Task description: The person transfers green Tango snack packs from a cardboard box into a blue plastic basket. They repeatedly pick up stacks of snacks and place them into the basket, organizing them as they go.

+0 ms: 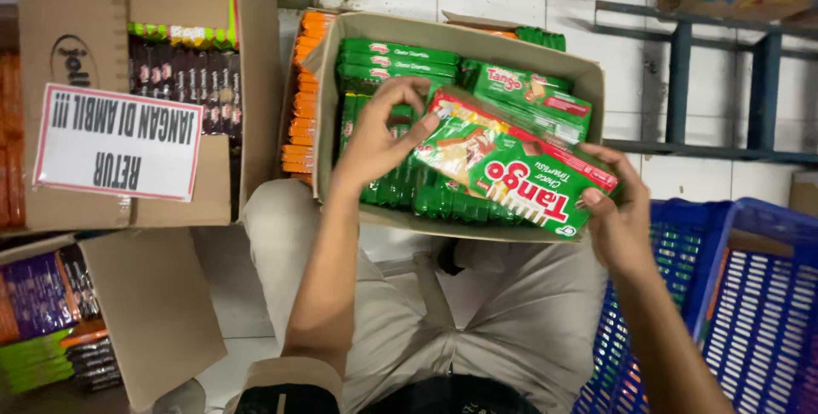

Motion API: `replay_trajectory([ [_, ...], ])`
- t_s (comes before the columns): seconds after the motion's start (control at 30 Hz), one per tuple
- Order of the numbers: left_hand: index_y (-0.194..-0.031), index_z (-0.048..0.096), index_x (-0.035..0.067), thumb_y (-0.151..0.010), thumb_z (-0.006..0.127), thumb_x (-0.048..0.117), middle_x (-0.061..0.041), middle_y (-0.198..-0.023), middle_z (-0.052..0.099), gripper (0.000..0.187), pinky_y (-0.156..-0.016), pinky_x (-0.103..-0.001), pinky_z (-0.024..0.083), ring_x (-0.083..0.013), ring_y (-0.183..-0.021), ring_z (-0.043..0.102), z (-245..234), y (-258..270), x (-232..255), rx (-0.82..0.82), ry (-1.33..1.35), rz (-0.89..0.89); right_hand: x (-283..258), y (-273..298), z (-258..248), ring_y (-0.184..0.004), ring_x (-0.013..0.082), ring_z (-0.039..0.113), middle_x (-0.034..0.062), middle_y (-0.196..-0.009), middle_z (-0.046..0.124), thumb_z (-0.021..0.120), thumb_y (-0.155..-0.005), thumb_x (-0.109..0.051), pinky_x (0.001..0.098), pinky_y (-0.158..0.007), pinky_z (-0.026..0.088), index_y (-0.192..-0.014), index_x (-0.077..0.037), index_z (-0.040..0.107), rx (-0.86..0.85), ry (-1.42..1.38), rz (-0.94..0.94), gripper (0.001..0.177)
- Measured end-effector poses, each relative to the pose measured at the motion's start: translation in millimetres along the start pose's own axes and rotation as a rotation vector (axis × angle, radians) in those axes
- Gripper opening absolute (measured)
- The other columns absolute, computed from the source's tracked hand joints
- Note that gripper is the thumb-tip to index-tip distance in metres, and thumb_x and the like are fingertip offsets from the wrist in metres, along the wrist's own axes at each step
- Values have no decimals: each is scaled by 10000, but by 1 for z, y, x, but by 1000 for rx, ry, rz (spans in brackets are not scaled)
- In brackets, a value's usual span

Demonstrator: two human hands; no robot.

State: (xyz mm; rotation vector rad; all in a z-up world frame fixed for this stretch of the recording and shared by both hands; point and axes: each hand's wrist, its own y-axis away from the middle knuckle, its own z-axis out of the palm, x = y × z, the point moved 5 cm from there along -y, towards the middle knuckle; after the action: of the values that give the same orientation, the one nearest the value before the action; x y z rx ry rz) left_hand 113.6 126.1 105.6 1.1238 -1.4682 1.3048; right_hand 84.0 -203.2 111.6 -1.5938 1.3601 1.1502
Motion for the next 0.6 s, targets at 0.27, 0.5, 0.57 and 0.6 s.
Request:
replay_trajectory([
  [0.27, -1385, 492, 77, -931, 761, 178, -119, -1225, 603, 537, -964, -366, 523, -208, -1136, 559, -60, 30, -26, 72, 366, -168, -36, -25, 93, -891, 161, 565, 105, -1217, 440, 663, -852, -298, 283, -782, 573, -1370, 30, 499, -89, -269, 100, 634],
  [0.5, -1448, 398, -34, -870, 777, 195, -414, -1367, 440, 728, -979, -663, 446, -565, -1226, 478, -78, 39, 0, -285, 105, -253, -62, -84, 119, -1284, 573, 363, 309, -1452, 267, 517, -997, -303, 631, -1010, 384, -1419, -34, 384, -178, -71, 101, 518],
  [0.57, -1386, 466, -69, -892, 730, 258, -396, -1314, 524, 649, -939, -643, 500, -544, -1208, 532, -66, 42, -5, -515, 61, -403, -86, -94, 130, -1196, 416, 491, 232, -1418, 352, 539, -990, -272, 535, -951, 467, -1448, -74, 418, -256, 12, 208, 513],
  [0.6, -1386, 466, -69, -892, 730, 258, -396, -1314, 524, 649, -939, -643, 500, -544, -1208, 532, -61, 43, -14, -513, 64, -404, -81, -107, 130, -1196, 416, 491, 232, -1418, 352, 539, -990, -272, 535, -951, 467, -1448, -74, 418, -257, 15, 210, 513],
])
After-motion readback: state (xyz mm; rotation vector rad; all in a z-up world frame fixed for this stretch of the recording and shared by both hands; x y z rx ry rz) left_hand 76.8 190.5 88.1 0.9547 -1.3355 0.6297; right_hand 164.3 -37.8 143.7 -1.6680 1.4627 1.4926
